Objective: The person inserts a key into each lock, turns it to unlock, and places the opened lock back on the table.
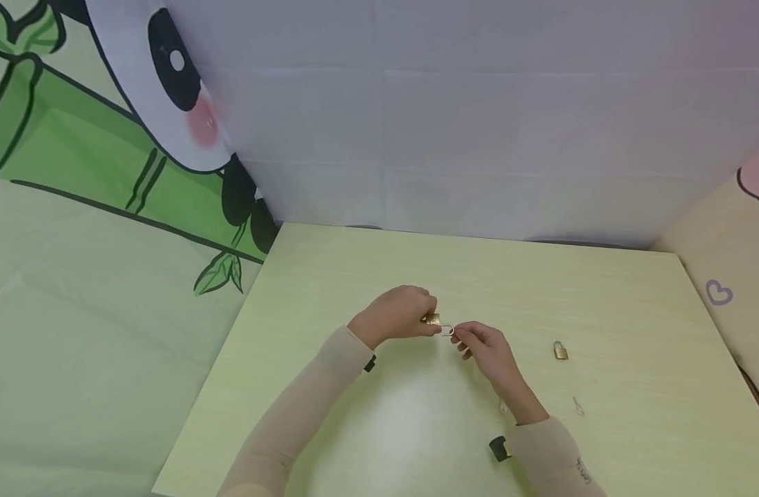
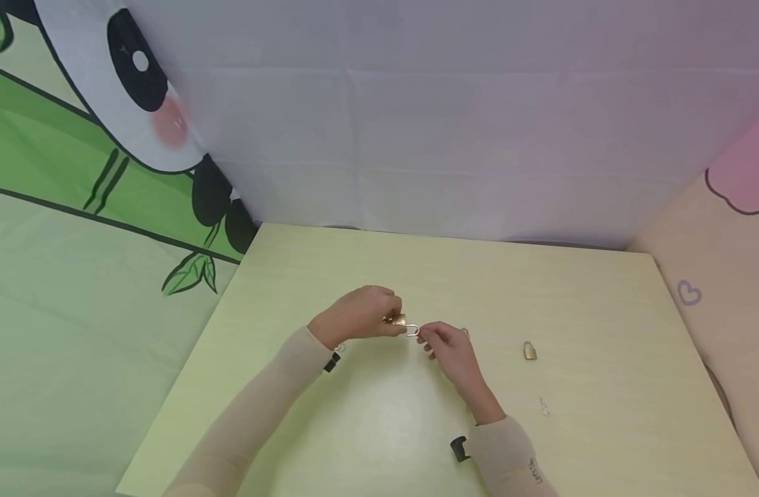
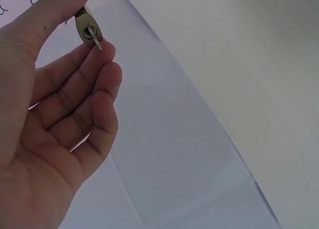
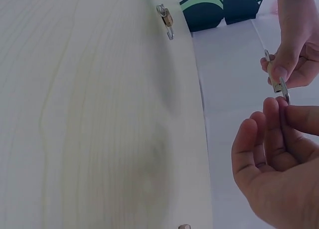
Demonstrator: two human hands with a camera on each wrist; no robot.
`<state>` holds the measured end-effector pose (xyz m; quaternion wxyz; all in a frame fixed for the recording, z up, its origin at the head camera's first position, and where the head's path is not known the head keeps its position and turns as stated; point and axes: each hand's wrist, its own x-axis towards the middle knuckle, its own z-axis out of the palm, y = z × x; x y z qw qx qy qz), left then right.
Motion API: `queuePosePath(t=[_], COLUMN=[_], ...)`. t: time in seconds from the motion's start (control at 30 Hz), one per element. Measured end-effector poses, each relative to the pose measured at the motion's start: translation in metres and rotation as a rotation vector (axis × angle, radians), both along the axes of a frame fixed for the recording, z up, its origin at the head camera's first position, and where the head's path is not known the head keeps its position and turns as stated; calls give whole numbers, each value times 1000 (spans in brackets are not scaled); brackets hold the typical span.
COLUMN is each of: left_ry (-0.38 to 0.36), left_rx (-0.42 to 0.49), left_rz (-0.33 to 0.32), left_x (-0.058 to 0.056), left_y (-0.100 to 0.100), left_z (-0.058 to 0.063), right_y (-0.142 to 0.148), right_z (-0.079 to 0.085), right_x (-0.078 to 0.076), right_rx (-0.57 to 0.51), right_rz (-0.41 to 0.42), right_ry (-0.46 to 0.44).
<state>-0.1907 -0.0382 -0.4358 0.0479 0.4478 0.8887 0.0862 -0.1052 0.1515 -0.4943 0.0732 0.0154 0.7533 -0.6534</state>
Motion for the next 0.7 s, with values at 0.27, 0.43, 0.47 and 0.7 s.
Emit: queuePosePath(t=[0.27,0.43,0.47,0.7], left_ry=[140,213,230,295], left_rx=[-58,-58,-50,-16], left_rz=[59,173,201,414], left_x=[2,5,5,8], left_y=[2,4,5,9], left_z=[-5,-11,-12,-18], right_y=[7,9,9,8], right_z=[-17,-18,-18,-18], right_x=[-4,-4,-4,-2], right_rx=[22,15,13,10], right_rz=[-22,-26,-28,-33], right_ry=[-18,-14,-18,-38])
